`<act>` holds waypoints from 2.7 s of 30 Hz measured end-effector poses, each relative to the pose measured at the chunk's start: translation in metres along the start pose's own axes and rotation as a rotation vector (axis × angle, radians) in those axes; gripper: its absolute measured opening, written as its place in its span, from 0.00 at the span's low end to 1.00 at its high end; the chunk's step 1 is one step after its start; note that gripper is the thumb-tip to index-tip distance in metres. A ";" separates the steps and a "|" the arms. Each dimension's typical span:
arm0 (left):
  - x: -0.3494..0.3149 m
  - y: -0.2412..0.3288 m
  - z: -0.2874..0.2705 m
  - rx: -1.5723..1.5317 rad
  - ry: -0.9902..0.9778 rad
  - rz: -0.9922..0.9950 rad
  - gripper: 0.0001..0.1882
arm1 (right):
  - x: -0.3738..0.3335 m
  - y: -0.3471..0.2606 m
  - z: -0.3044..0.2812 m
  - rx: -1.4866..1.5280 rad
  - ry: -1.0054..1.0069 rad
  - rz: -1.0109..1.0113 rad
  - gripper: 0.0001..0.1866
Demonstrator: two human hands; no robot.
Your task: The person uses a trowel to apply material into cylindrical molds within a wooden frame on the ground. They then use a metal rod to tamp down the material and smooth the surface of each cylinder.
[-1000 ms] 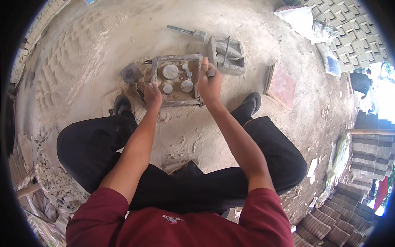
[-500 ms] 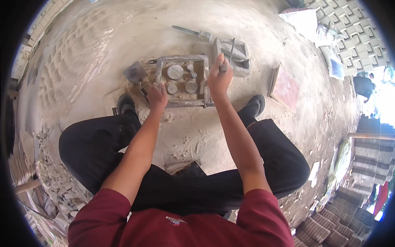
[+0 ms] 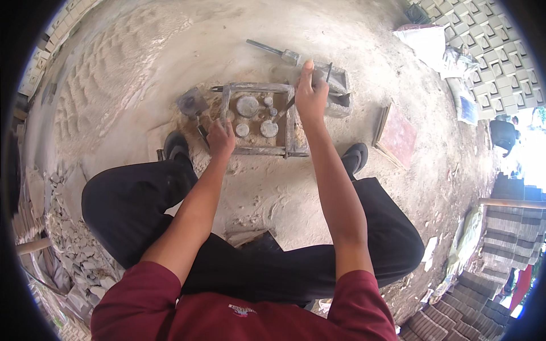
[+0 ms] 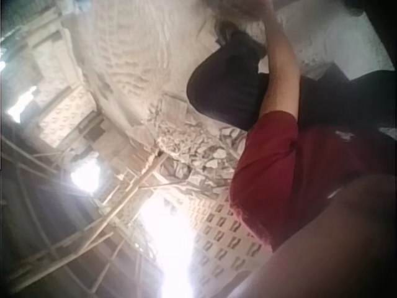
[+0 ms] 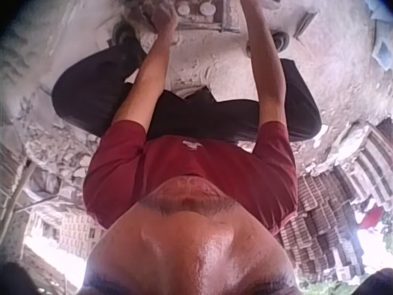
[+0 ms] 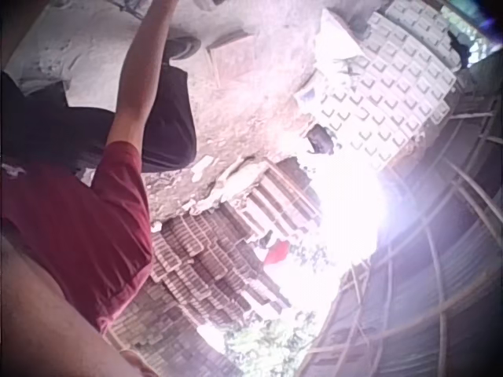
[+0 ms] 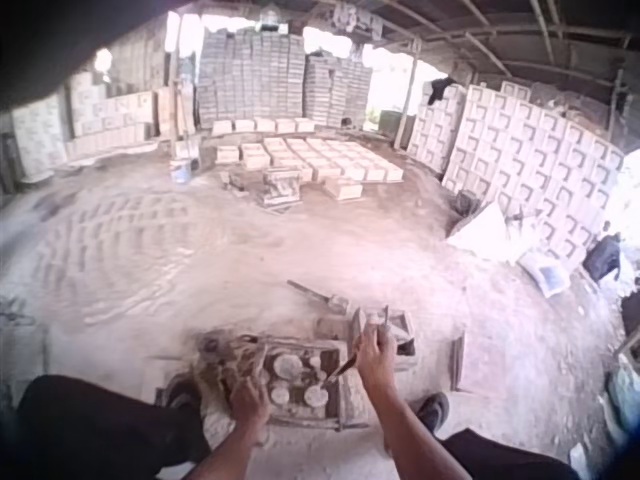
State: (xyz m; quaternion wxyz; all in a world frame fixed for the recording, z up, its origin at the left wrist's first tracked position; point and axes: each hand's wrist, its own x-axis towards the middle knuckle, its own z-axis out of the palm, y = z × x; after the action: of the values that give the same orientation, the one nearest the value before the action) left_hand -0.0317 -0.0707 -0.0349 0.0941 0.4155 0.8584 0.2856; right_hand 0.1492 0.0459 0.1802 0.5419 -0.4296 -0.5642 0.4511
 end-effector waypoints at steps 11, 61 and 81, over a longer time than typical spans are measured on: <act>-0.002 0.007 0.005 0.001 0.129 0.062 0.25 | 0.012 0.062 0.032 -0.254 0.141 -0.099 0.30; 0.001 0.002 0.005 -0.016 0.169 0.015 0.23 | 0.022 0.057 0.027 -0.288 0.158 -0.141 0.27; -0.001 0.007 -0.001 -0.002 0.087 -0.004 0.22 | 0.053 0.013 0.051 -0.240 0.326 -0.227 0.30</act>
State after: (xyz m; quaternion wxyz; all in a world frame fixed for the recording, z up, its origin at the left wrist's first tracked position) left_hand -0.0272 -0.0682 -0.0297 0.0578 0.4011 0.8622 0.3041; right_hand 0.0959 0.0986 0.1792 0.6180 -0.4922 -0.5634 0.2415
